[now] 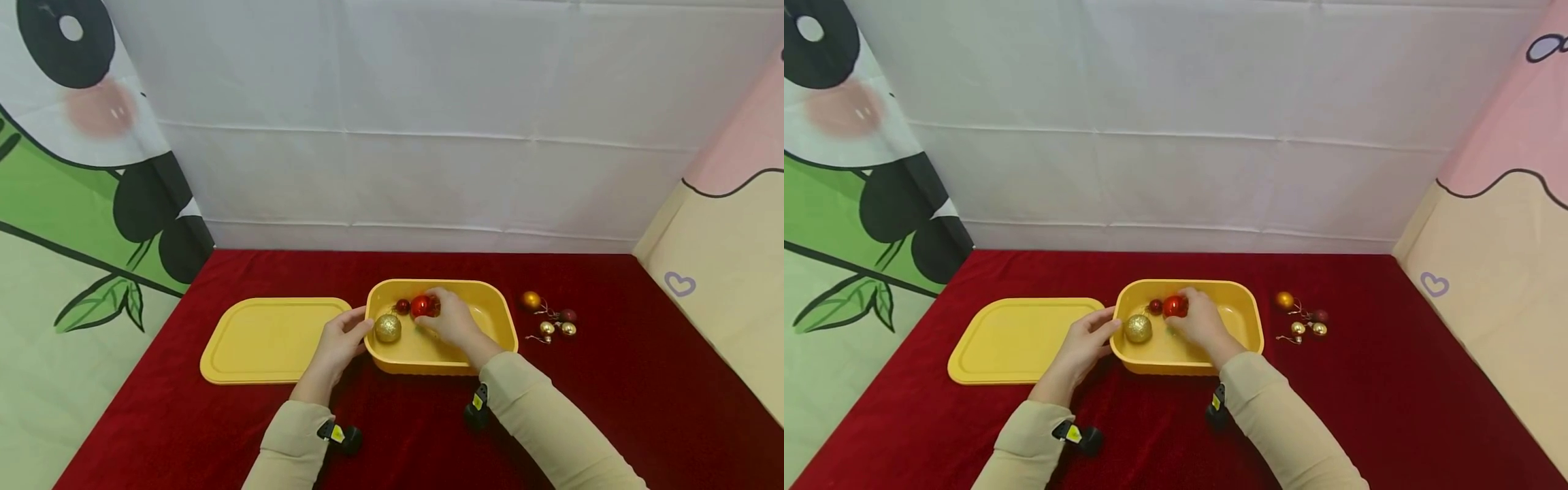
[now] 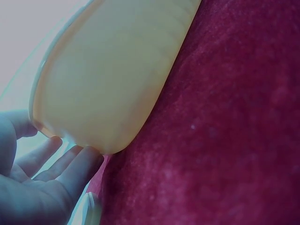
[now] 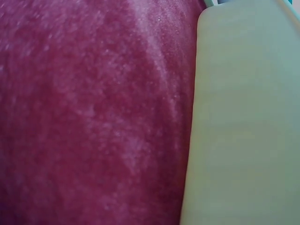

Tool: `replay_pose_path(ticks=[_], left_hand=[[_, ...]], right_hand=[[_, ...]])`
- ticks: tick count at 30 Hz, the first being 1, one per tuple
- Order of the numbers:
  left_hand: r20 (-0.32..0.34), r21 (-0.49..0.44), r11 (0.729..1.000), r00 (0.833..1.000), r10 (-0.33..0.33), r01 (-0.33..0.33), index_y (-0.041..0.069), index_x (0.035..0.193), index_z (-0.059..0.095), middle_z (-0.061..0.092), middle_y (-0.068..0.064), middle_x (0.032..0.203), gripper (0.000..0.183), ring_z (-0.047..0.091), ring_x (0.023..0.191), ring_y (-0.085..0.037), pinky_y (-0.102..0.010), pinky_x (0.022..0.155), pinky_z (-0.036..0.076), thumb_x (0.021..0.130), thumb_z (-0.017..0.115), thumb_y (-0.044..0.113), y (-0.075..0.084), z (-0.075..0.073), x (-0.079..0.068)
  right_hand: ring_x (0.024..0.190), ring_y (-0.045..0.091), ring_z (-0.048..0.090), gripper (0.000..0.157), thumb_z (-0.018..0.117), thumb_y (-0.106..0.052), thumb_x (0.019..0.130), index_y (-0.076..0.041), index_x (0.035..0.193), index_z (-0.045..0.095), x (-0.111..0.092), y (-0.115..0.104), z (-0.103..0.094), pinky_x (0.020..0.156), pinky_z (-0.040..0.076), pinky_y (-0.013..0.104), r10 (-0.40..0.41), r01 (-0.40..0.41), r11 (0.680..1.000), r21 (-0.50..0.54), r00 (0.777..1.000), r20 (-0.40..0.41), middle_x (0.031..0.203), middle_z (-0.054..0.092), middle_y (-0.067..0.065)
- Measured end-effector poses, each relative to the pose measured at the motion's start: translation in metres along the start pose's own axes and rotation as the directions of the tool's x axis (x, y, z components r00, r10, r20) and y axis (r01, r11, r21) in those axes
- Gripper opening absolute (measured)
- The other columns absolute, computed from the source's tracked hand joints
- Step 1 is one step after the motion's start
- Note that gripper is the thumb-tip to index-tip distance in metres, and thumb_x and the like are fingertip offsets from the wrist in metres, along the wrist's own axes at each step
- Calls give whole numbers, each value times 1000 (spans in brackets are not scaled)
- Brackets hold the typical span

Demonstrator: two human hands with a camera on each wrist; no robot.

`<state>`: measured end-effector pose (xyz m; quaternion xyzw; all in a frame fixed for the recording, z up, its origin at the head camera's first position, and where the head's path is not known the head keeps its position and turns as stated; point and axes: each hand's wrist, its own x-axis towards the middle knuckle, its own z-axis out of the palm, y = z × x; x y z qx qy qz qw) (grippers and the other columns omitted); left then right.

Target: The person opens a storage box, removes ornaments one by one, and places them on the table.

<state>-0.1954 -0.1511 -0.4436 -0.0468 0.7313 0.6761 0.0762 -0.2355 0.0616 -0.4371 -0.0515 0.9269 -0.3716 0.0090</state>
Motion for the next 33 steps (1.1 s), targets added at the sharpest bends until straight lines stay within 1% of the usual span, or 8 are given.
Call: replay_pose_path(ticks=[4,9,16,21,24,28,33], left_hand=[[-2,-1,1000,1000,6,-6,8,135,51,53,-18,132,42,55,116,-26,-39,89,53,94,57,18,2,-1,0],[-4,5,1000,1000,9,-9,8,135,51,53,-18,132,42,55,116,-27,-39,89,53,95,56,18,4,-2,0],[-6,7,1000,1000,13,-13,8,135,51,53,-17,133,42,55,117,-27,-40,91,52,95,56,19,3,-3,0],[1,2,1000,1000,12,-12,8,134,52,53,-17,132,41,55,116,-26,-40,91,52,95,56,19,0,-1,-1],[-3,2,1000,1000,12,-12,8,134,52,53,-17,132,41,56,115,-26,-40,90,53,95,57,19,-2,0,0],[-11,4,1000,1000,18,-18,8,134,52,53,-17,131,41,56,114,-25,-40,90,53,95,57,20,-4,0,0],[-10,-4,1000,1000,20,-20,8,134,52,54,-17,131,41,57,113,-26,-38,88,54,95,56,20,-5,1,0]], right_hand=[[113,28,56,53,76,-23,80,-10,125,53,-1,-3,-1,98,45,41,9,-10,1000,8,1000,4,119,61,13],[112,28,56,50,76,-23,80,-10,122,53,-3,-7,-2,98,45,42,13,-13,1000,19,1000,4,118,62,12],[115,29,55,52,76,-25,80,-12,125,52,-3,-5,-2,99,45,43,-3,3,1000,16,1000,-10,122,61,12],[118,33,54,55,76,-25,79,-11,127,54,-6,-4,-6,100,43,47,-17,19,999,40,999,-38,126,60,13],[119,33,52,56,76,-25,79,-10,128,53,-9,-4,-9,102,41,48,-23,27,997,77,999,-44,129,58,13],[120,32,52,56,75,-24,80,-9,130,53,-12,-3,-12,103,40,48,-46,53,992,116,997,-66,129,58,14],[118,31,53,56,75,-24,80,-7,129,53,-15,-3,-16,102,41,47,-112,127,984,122,987,-117,125,59,14]])
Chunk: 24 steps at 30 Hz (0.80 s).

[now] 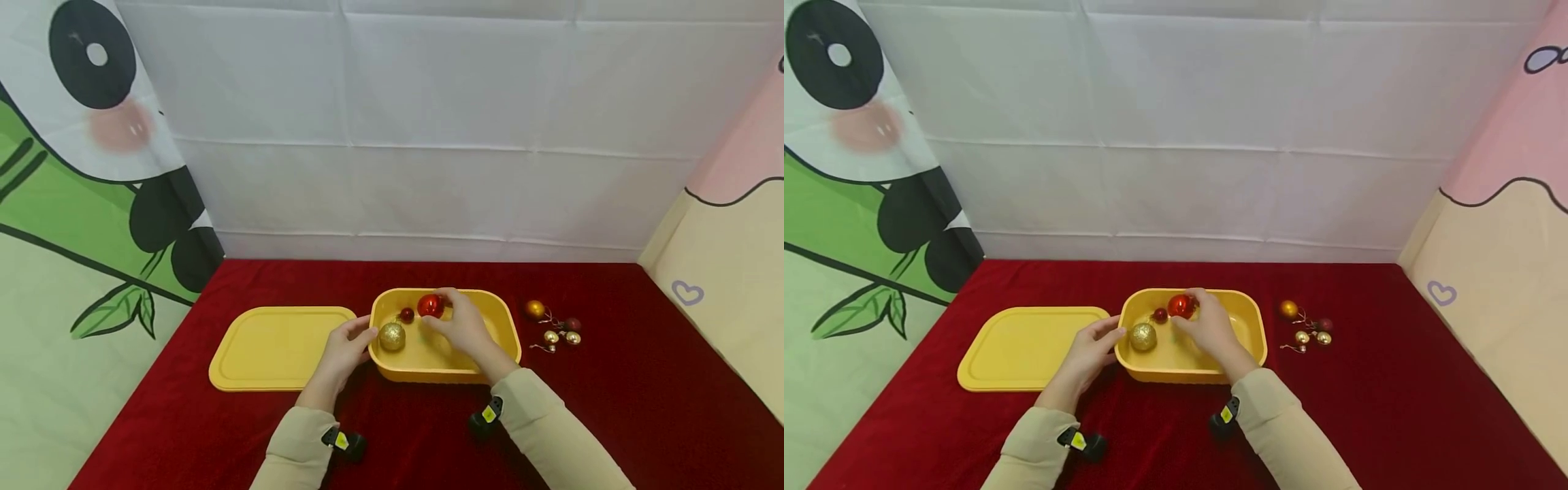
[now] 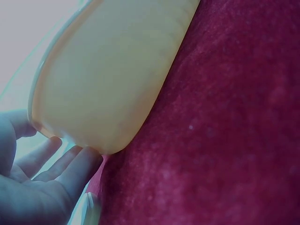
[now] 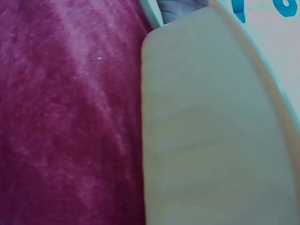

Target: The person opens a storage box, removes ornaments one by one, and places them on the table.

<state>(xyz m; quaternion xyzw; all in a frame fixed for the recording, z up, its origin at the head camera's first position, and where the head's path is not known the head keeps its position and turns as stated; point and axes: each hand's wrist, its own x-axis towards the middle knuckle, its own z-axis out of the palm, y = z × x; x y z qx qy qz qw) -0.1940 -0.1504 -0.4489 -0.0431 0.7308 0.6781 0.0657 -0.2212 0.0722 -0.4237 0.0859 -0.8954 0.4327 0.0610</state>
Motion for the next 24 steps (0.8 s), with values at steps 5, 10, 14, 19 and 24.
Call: replay_pose_path(ticks=[5,10,14,19,24], left_hand=[[6,-8,1000,1000,7,-7,6,134,52,53,-18,131,42,57,112,-25,-38,87,54,95,56,19,-1,0,-1],[5,-22,1000,1000,14,-14,5,135,50,52,-19,133,44,57,112,-25,-38,88,54,94,57,20,0,1,1],[3,-16,1000,1000,6,-6,6,135,50,52,-18,133,44,56,113,-25,-38,88,54,94,57,21,0,1,0],[6,-7,1000,1000,1,-1,7,136,49,52,-18,134,45,56,114,-26,-39,89,54,95,57,22,0,0,-1],[13,-2,1000,1000,6,-6,7,137,49,51,-18,134,45,56,116,-27,-40,89,53,95,56,22,0,0,-1]], right_hand=[[115,29,54,56,76,-21,79,-6,128,53,-2,-3,-4,100,44,45,-61,63,997,35,997,-39,122,60,14],[114,28,54,57,77,-21,79,-7,129,53,-5,-9,-10,96,46,46,-103,106,993,51,993,-57,122,58,13],[115,28,53,57,77,-21,79,-7,129,53,-10,-14,-15,94,47,48,-130,135,989,65,989,-71,124,56,13],[113,28,54,56,77,-17,78,-5,128,55,-17,-20,-19,92,47,47,-192,202,976,76,973,-130,122,56,14],[109,28,53,54,78,-16,77,-5,125,56,-23,-26,-26,91,46,44,-241,256,965,58,953,-185,120,57,14]])
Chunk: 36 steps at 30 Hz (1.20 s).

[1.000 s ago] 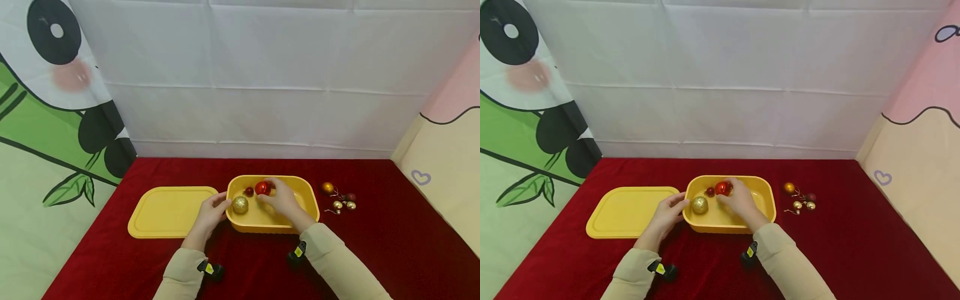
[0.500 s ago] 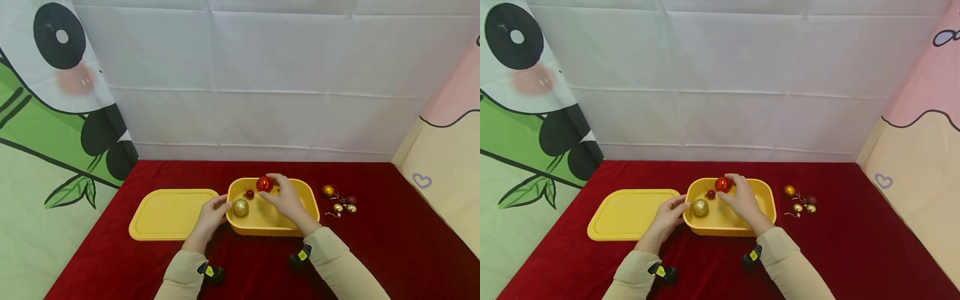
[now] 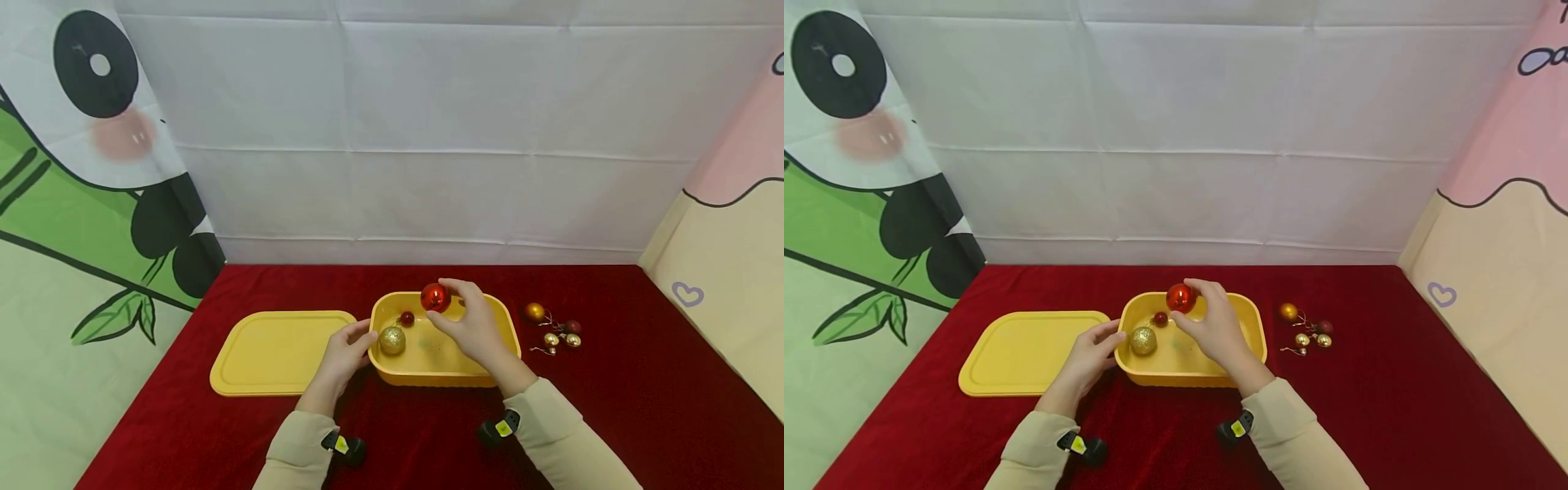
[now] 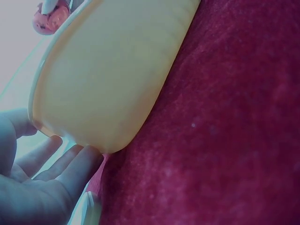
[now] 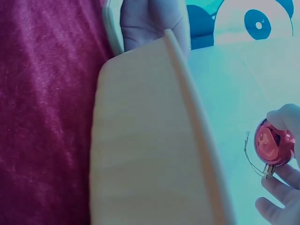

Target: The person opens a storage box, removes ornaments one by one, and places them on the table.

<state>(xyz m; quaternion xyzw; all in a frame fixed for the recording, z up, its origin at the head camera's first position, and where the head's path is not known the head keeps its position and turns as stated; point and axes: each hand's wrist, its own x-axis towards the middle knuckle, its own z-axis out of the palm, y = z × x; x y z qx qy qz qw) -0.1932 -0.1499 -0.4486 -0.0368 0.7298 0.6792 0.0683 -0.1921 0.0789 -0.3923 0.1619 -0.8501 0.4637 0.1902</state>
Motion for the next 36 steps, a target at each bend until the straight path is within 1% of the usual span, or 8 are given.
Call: replay_pose_path(ticks=[4,7,14,22,28,36], left_hand=[[6,-2,1000,1000,2,-2,7,137,49,51,-19,134,45,56,115,-27,-40,90,53,95,56,21,0,-1,-1],[8,-2,1000,1000,-1,1,6,137,49,51,-19,135,45,56,115,-26,-40,89,53,95,56,21,0,-1,-2],[14,-4,1000,1000,0,0,6,136,49,51,-19,135,44,55,116,-27,-41,90,53,95,55,19,0,-3,-4],[16,-3,1000,1000,4,-4,6,136,49,51,-19,135,44,55,116,-27,-42,91,52,95,56,20,-1,-6,-6],[24,2,1000,1000,8,-8,6,137,48,51,-19,135,46,54,117,-27,-41,90,53,95,57,22,-2,-8,-7],[31,2,1000,1000,3,-3,6,137,48,50,-19,135,46,55,117,-27,-41,90,53,94,57,22,-2,-10,-11]], right_hand=[[108,26,53,53,78,-15,77,-4,124,57,-2,-5,-7,92,46,45,-40,39,999,-21,998,-39,118,57,13],[105,26,54,53,79,-15,76,-5,124,58,-4,-8,-13,91,47,45,-53,50,998,-49,996,-66,117,58,13],[106,26,54,55,79,-17,76,-7,125,57,-8,-8,-25,91,47,45,-36,26,994,-103,995,-91,119,56,12],[108,28,55,54,78,-18,77,-7,126,56,-14,-2,-37,94,48,47,-23,9,992,-123,993,-116,120,56,13],[108,30,53,54,78,-14,77,-5,125,57,-19,1,-42,94,48,48,1,-15,995,-101,991,-135,119,55,15],[106,32,55,56,78,-18,77,-7,127,55,-29,4,-49,90,48,50,28,-51,988,-146,987,-157,121,55,16]])
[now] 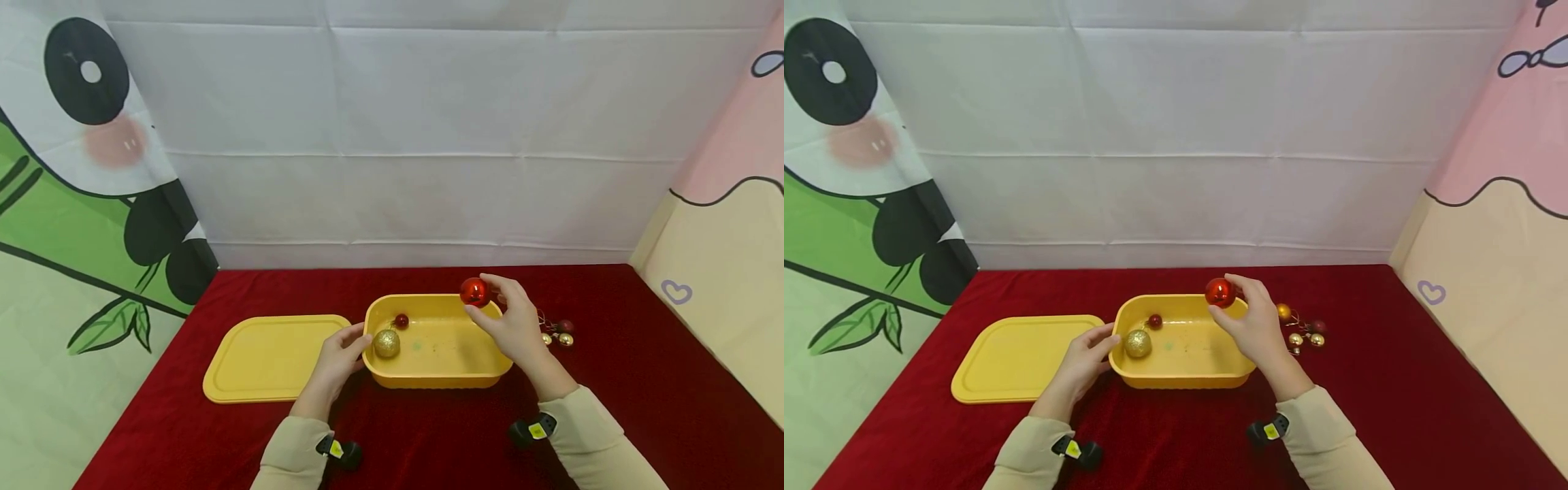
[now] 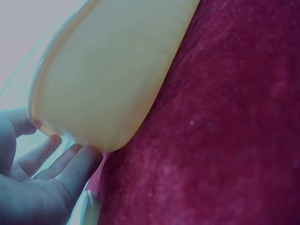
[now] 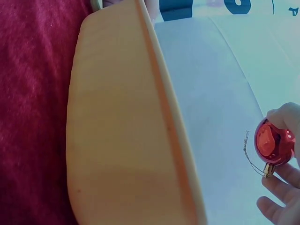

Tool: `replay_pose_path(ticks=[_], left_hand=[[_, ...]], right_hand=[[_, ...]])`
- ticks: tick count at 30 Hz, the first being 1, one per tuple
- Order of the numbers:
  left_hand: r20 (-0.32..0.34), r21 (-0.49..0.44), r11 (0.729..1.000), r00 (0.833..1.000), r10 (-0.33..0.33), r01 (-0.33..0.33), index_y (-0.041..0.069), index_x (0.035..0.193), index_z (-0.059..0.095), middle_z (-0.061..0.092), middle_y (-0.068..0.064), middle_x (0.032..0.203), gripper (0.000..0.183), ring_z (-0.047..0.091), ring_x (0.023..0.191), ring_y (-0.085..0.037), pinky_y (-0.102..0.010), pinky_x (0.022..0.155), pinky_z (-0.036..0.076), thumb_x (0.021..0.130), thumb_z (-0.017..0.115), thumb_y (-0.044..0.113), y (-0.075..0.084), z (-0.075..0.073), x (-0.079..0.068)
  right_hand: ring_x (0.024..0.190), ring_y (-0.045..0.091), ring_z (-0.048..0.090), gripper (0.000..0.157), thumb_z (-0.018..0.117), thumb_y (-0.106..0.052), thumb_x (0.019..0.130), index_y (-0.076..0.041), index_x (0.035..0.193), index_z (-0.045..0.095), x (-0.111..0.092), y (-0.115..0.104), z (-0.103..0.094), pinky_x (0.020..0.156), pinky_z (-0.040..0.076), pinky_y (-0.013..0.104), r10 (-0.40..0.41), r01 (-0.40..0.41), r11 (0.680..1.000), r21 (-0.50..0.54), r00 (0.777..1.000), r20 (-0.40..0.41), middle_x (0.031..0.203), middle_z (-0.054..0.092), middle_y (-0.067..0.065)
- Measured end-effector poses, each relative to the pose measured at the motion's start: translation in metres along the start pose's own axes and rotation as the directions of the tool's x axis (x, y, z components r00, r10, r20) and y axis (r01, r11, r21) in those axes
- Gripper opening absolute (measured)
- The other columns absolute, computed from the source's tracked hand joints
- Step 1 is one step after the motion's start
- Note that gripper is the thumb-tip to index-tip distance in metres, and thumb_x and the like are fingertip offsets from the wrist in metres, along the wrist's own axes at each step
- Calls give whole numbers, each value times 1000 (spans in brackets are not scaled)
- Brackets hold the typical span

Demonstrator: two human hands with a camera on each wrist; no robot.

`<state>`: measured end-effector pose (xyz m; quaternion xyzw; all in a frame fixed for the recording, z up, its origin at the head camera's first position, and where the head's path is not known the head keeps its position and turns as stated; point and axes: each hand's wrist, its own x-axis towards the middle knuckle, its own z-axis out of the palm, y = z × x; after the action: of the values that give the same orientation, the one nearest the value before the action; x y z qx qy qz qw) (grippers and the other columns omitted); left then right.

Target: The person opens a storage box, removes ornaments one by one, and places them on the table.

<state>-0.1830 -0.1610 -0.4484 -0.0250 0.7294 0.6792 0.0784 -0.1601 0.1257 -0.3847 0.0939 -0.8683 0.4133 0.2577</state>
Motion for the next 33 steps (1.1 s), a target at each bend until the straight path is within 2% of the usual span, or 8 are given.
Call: replay_pose_path(ticks=[6,14,23,28,31,33], left_hand=[[-2,6,1000,1000,-3,3,6,137,49,50,-19,135,46,55,116,-27,-41,90,53,94,57,22,-1,0,0],[-13,0,1000,1000,-4,4,5,135,50,52,-19,133,43,55,114,-26,-41,90,53,94,57,19,-3,0,2],[-5,-8,1000,1000,-7,7,5,135,50,51,-19,134,44,55,116,-27,-42,91,52,94,57,19,-2,0,2],[-1,-10,1000,1000,-3,3,6,135,50,51,-19,134,44,54,117,-28,-42,92,52,94,57,19,-1,0,1],[2,-9,1000,1000,-2,2,6,136,50,50,-19,135,44,54,119,-30,-43,92,51,94,57,20,0,1,0],[3,-5,1000,1000,-5,5,7,136,49,50,-19,135,44,53,119,-30,-43,93,51,95,57,21,1,1,0]], right_hand=[[103,31,55,56,78,-17,77,-7,127,55,-3,9,-5,86,47,50,17,-17,1000,-7,1000,-19,123,55,16],[106,34,54,56,78,-14,77,-4,127,54,-5,23,-12,90,49,53,59,-58,998,10,997,-45,121,55,17],[108,32,54,57,76,-19,80,-5,129,52,-9,40,-19,92,48,52,146,-147,989,-12,987,-61,121,55,18],[107,34,54,57,74,-24,82,-7,131,51,-11,50,-23,89,51,51,206,-207,978,-20,976,-66,121,54,18],[104,33,56,57,74,-26,82,-7,131,51,-12,55,-26,85,53,35,235,-237,971,-22,969,-75,120,55,17],[101,32,57,57,74,-26,83,-8,132,51,-13,59,-29,81,50,20,255,-257,966,-18,964,-82,120,56,16]])
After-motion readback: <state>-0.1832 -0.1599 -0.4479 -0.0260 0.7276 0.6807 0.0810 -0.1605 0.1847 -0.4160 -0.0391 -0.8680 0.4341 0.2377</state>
